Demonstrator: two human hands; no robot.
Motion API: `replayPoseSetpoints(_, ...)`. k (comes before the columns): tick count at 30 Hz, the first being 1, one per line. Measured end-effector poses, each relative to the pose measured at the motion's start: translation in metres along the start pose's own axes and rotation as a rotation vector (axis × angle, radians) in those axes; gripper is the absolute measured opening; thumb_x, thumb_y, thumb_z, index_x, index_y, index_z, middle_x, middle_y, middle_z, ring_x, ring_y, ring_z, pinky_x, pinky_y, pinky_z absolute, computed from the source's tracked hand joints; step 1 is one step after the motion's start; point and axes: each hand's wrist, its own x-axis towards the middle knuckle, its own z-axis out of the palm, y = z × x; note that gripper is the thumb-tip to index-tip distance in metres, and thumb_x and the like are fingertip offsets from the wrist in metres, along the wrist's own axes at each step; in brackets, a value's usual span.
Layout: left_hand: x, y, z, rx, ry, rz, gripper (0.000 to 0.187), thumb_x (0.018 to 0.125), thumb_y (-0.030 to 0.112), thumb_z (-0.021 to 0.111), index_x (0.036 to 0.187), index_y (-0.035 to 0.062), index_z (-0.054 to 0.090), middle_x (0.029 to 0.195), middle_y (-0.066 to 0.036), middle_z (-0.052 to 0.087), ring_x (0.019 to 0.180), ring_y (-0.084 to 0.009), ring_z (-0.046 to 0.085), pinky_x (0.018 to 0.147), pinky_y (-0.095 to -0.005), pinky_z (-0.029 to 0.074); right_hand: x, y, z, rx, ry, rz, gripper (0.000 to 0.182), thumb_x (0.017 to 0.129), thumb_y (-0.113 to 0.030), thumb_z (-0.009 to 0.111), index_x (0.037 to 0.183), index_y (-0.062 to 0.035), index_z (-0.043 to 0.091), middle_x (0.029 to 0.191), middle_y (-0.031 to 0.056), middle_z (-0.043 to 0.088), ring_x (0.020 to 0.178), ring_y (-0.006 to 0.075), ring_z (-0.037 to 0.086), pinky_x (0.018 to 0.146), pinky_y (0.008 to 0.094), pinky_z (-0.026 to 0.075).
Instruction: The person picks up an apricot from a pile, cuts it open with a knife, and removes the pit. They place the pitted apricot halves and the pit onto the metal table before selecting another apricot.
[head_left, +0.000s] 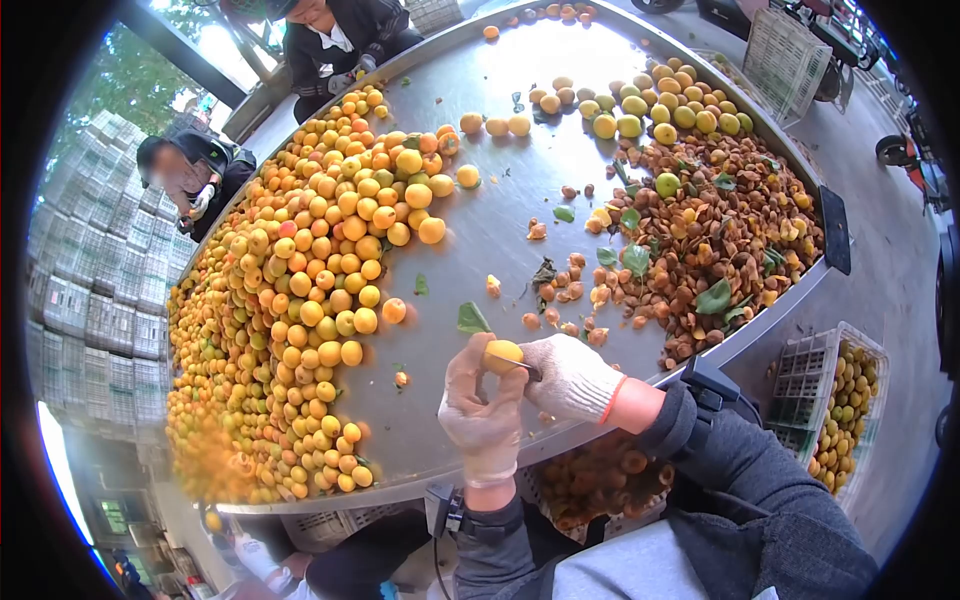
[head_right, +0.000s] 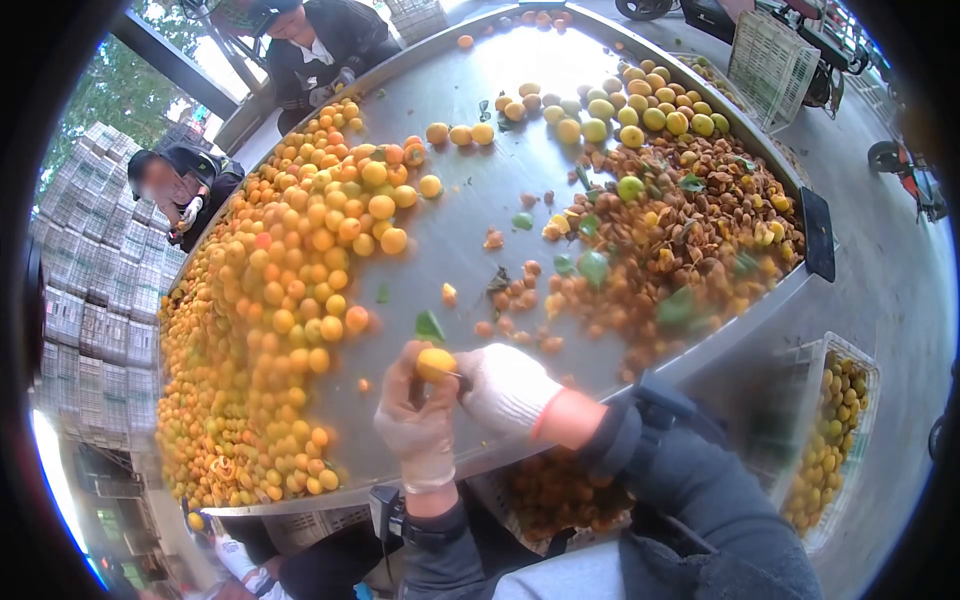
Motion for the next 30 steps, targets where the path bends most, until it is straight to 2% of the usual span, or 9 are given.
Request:
replayPoseSetpoints(2,0.003,0.009,0.005,-0.529,0.048,-0.215,0.040,0.082,0.004,0.072,0.119,-0.0026,0.060,0.110,-0.010,0.064,0.100,-0.0171,0.060,0.087,-0.0286,0.049,0.000,0.004,0.001,0.014,0.044,-0.077,0.027,0.079,-0.011,0.061,0.106,-0.0105,0.065,0.084,0.0156,0.067,0.076,0.0351,0.065,0.067,0.0390,0.051)
replayPoseSetpoints(6,0.008,0.001,-0.008,-0.642,-0.120,-0.426,0.040,0.078,0.005,0.076,0.114,-0.0038,0.062,0.113,-0.008,0.063,0.100,-0.0157,0.060,0.090,-0.0279,0.047,-0.001,0.005,0.002,-0.048,0.100,-0.126,0.027,0.080,-0.011,0.060,0.106,-0.0116,0.065,0.084,0.0171,0.066,0.076,0.0365,0.064,0.067,0.0402,0.051)
replayPoseSetpoints(11,0.001,0.014,-0.003,0.108,-0.075,-0.016,0.043,0.077,0.004,0.077,0.116,-0.0037,0.060,0.109,-0.009,0.065,0.093,-0.0182,0.062,0.089,-0.0291,0.047,-0.002,0.006,0.000,-0.026,0.022,-0.064,0.024,0.081,-0.012,0.059,0.103,-0.0115,0.066,0.081,0.0184,0.065,0.075,0.0381,0.063,0.066,0.0421,0.050)
replayPoseSetpoints(15,0.002,0.014,-0.004,0.242,-0.076,0.135,0.047,0.075,0.007,0.080,0.116,-0.0038,0.060,0.108,-0.009,0.065,0.093,-0.0165,0.062,0.088,-0.0291,0.047,-0.001,0.007,0.003,-0.035,0.022,-0.111,0.031,0.074,-0.007,0.064,0.105,-0.0093,0.065,0.080,0.0141,0.066,0.078,0.0339,0.065,0.069,0.0380,0.051)
replayPoseSetpoints(17,0.001,0.011,0.001,-0.604,-0.068,-0.225,0.043,0.078,0.012,0.078,0.117,0.0001,0.061,0.114,-0.008,0.064,0.098,-0.0187,0.062,0.087,-0.0289,0.049,-0.001,0.006,0.003,-0.041,0.060,-0.177,0.032,0.073,-0.006,0.064,0.105,-0.0089,0.065,0.081,0.0138,0.066,0.078,0.0335,0.065,0.069,0.0379,0.051)
replayPoseSetpoints(18,0.002,0.006,0.000,-0.604,-0.067,-0.224,0.043,0.078,0.012,0.078,0.117,0.0001,0.061,0.114,-0.008,0.064,0.098,-0.0187,0.062,0.087,-0.0289,0.049,-0.001,0.008,0.005,-0.053,0.067,-0.151,0.033,0.073,-0.005,0.064,0.105,-0.0087,0.065,0.082,0.0137,0.066,0.079,0.0335,0.065,0.069,0.0379,0.051)
replayPoseSetpoints(24,0.006,0.007,-0.012,-0.267,-0.209,-0.233,0.044,0.081,0.017,0.077,0.117,0.0006,0.059,0.111,-0.007,0.064,0.096,-0.0221,0.063,0.085,-0.0349,0.050,-0.002,0.013,0.004,-0.094,0.056,-0.137,0.033,0.071,-0.004,0.064,0.103,-0.0088,0.065,0.085,0.0137,0.066,0.080,0.0335,0.065,0.070,0.0381,0.052)
replayPoseSetpoints(26,0.010,0.004,-0.017,0.528,-0.253,0.290,0.044,0.080,0.017,0.077,0.116,0.0008,0.060,0.110,-0.007,0.065,0.095,-0.0198,0.063,0.083,-0.0338,0.051,-0.001,0.016,0.004,-0.101,0.009,-0.083,0.032,0.071,-0.004,0.064,0.103,-0.0091,0.066,0.085,0.0137,0.066,0.080,0.0337,0.065,0.070,0.0384,0.052)
replayPoseSetpoints(30,0.008,0.003,-0.012,0.462,-0.242,0.240,0.046,0.078,0.009,0.077,0.119,0.0003,0.059,0.111,-0.009,0.064,0.097,-0.0185,0.062,0.083,-0.0318,0.052,0.000,0.016,0.005,-0.083,-0.018,-0.073,0.033,0.071,-0.004,0.065,0.103,-0.0094,0.066,0.086,0.0140,0.066,0.081,0.0343,0.064,0.070,0.0391,0.051)
